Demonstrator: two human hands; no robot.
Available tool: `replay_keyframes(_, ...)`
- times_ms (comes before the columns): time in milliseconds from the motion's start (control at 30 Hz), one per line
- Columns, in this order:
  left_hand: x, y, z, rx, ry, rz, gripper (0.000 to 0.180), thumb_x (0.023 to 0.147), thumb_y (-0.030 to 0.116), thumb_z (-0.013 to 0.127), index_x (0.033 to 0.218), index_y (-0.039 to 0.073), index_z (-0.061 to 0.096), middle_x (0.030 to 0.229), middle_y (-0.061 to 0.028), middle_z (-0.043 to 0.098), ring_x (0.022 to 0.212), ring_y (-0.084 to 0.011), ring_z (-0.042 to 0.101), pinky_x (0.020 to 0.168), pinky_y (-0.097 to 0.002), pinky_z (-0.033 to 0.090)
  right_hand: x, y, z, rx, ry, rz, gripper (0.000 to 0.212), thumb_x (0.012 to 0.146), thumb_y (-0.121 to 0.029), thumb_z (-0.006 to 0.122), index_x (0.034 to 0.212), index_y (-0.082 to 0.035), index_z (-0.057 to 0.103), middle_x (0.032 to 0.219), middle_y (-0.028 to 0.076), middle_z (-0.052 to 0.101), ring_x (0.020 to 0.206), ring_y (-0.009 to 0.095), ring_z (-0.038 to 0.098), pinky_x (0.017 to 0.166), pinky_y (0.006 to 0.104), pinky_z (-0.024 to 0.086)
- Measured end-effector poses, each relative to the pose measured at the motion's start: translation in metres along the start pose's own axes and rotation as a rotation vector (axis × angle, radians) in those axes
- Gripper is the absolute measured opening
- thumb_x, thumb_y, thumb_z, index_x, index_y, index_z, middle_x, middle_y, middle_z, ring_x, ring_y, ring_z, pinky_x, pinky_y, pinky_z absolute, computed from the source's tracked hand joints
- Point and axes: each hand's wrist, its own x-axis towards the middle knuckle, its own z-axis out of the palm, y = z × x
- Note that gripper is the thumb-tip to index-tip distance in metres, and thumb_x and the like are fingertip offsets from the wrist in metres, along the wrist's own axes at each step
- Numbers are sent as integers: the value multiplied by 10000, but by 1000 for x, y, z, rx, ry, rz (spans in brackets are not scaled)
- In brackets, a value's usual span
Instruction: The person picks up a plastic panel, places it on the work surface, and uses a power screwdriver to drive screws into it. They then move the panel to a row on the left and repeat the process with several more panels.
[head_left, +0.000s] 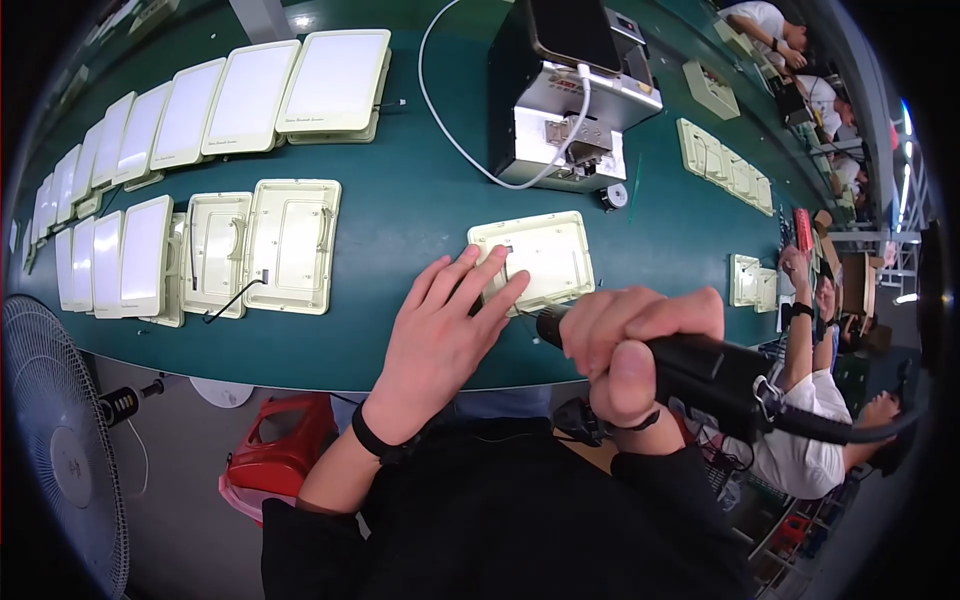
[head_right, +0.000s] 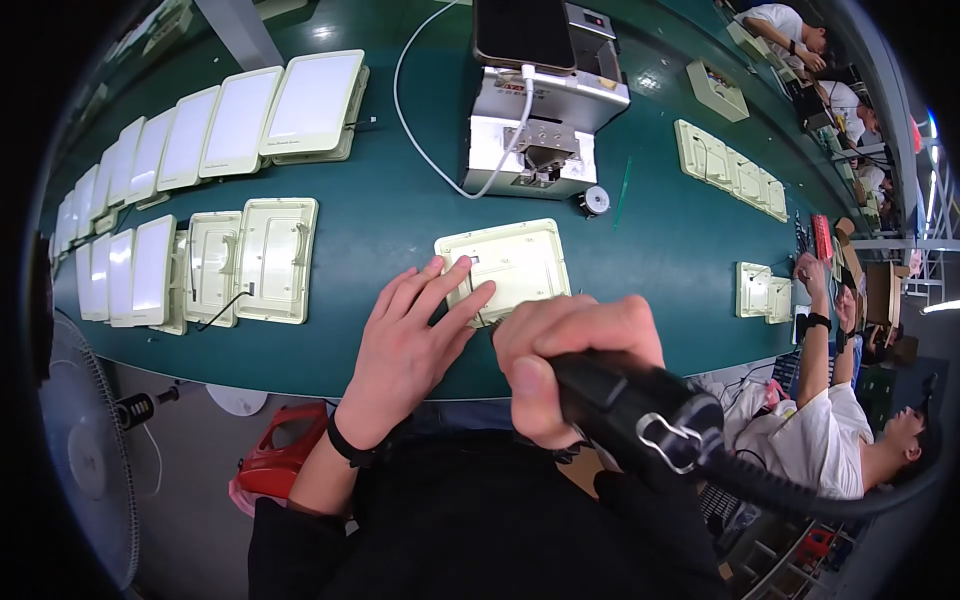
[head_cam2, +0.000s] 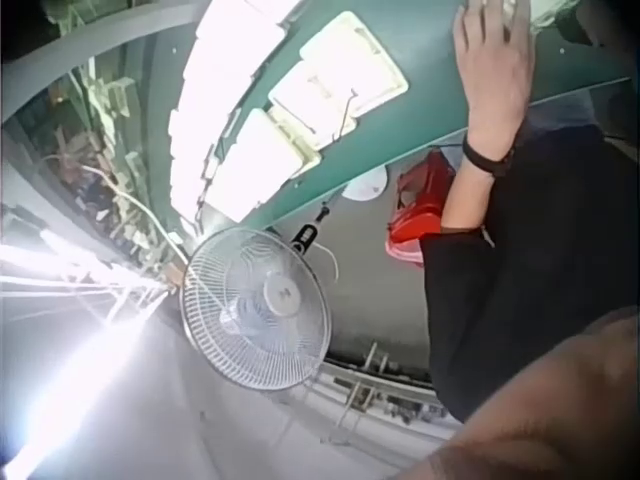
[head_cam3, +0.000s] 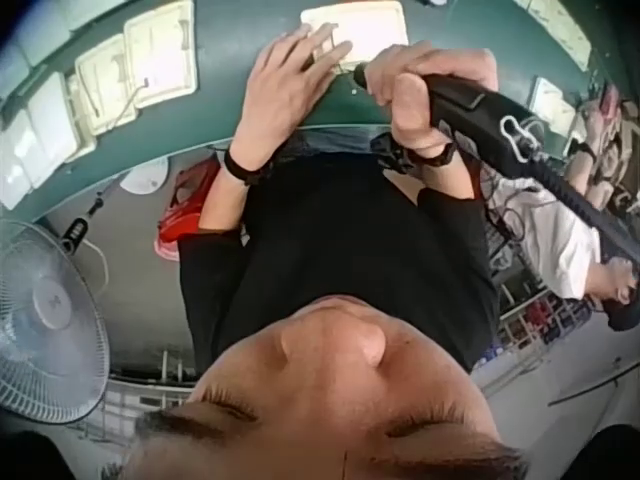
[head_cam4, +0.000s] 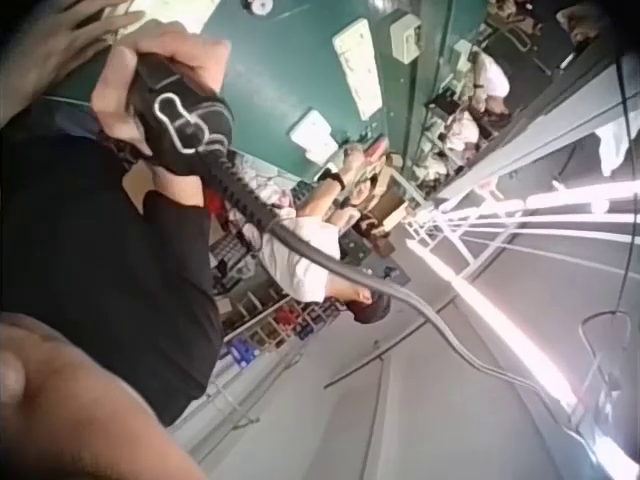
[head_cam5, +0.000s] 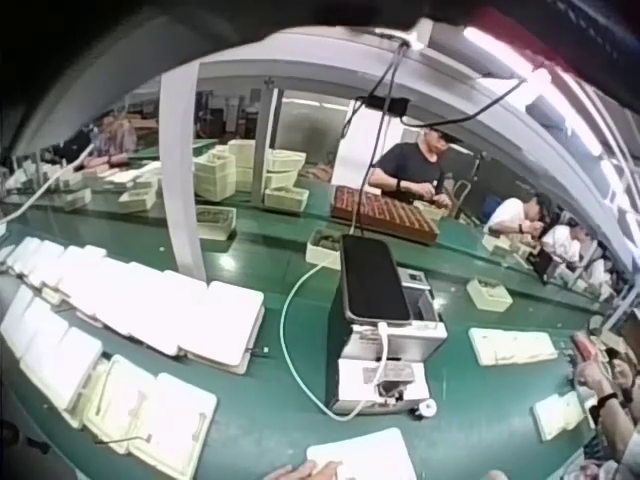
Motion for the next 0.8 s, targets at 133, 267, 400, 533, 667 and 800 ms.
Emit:
replay_keyframes(133,-11,4,-19,-5,-97,4,501,924,190,739,1413,182,633,1474,-72,577,1337,-303,544,1171,-476,416,11,-14,-32,75,63,-143,235,1027,-186,643,1060,-89,431,660,43,497,479,149,442,469,331,427)
replay_keyframes(267,-49,19,-33,32,-151,18,479,885,178,749,1357,171,667,1448,-81,594,1273,-310,579,1154,-507,433,25,-19,-74,-40,250,-228,148,1031,-139,594,1059,-79,462,661,42,471,477,147,429,464,329,422)
replay_keyframes(400,-91,6,-36,175,27,172,436,792,147,776,1223,131,713,1247,-68,704,1034,-286,663,903,-439,572,17,13,-79,-92,279,-167,109,1037,-127,568,1069,-73,480,668,41,452,483,145,426,468,321,417)
replay_keyframes(533,-93,-14,-74,-58,282,-37,180,891,74,750,1046,15,679,892,-69,713,757,-234,684,654,-351,587,17,20,-86,-90,320,-172,95,1040,-126,556,1068,-66,488,680,38,447,490,137,418,471,311,407)
replay_keyframes(667,-80,-69,-121,-546,751,-712,256,1065,238,640,1063,-19,642,897,-105,701,630,-180,641,527,-307,532,41,-8,-76,-4,315,-192,81,1041,-133,556,1040,-69,504,683,39,450,501,134,418,475,305,393)
replay_keyframes(800,-111,-135,-158,-604,716,-883,385,1076,331,621,1141,-49,623,872,-84,674,612,-152,632,462,-274,499,102,-33,-59,264,345,-426,114,1042,-186,567,1005,-84,530,677,38,458,535,141,431,518,310,386)
